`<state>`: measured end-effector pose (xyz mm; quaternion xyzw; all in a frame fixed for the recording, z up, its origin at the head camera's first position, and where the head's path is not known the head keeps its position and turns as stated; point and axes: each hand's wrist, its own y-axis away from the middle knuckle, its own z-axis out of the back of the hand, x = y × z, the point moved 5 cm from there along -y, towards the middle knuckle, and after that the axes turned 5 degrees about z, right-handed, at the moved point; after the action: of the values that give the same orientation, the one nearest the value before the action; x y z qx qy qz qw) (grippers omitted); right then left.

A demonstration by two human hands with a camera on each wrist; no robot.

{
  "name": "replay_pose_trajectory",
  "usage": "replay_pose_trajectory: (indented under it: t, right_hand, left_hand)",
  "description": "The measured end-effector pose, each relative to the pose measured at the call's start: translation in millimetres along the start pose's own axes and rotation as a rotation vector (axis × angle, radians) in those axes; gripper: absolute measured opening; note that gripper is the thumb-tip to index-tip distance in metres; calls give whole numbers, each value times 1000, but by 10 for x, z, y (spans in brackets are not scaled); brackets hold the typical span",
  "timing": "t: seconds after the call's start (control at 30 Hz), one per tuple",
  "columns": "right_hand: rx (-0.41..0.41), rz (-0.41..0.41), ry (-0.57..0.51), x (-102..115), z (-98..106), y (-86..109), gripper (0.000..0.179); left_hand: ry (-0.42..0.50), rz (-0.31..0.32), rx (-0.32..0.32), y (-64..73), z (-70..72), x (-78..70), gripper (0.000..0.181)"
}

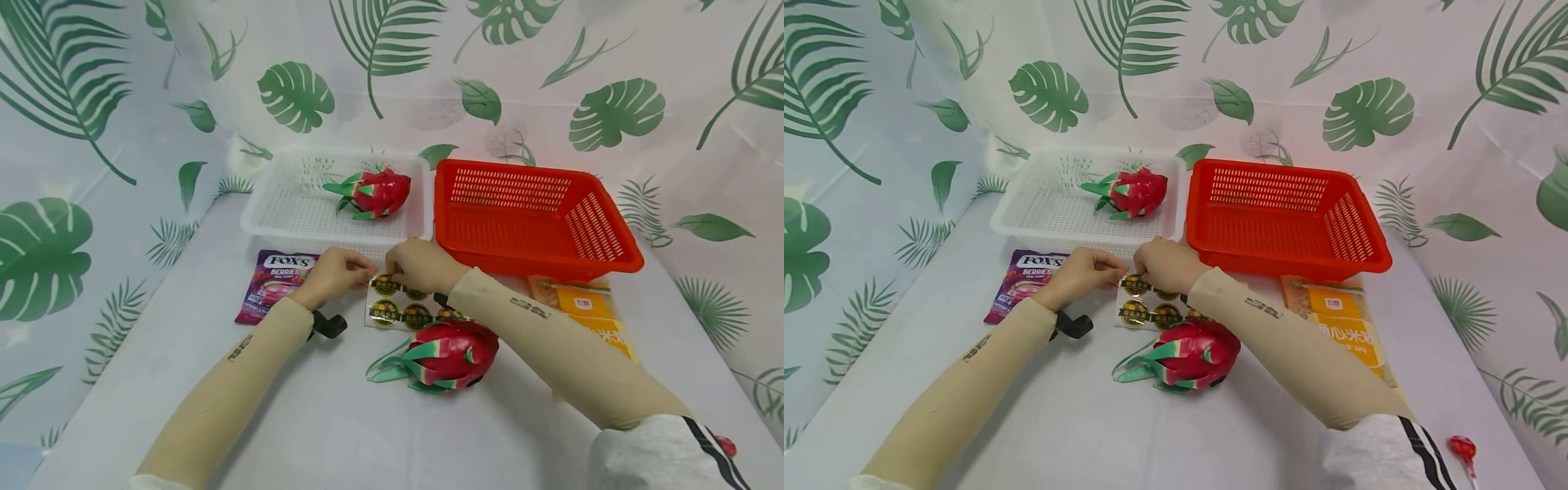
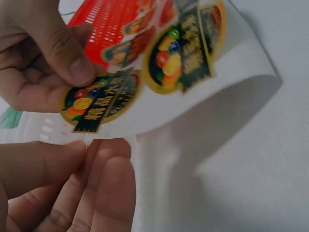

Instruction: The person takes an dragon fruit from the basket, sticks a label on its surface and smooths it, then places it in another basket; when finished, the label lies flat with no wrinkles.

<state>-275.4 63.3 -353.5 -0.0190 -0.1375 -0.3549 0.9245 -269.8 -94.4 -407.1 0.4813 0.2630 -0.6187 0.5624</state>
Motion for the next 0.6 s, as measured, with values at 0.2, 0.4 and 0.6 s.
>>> replay_pose_trajectory:
  t: [0.2,0.4,0.6]
  right_hand:
    - [-36,26,-30,15,73,62,6]
    - [-113,24,-98,7,240,245,5]
    - [-167,2,-160,-12,370,448,6]
  left_hand:
    - [-42,-11,-37,-29,-37,19,16]
    - [-108,-35,-93,-60,-55,-7,17]
    - [-225,-91,-166,-94,-43,-34,18]
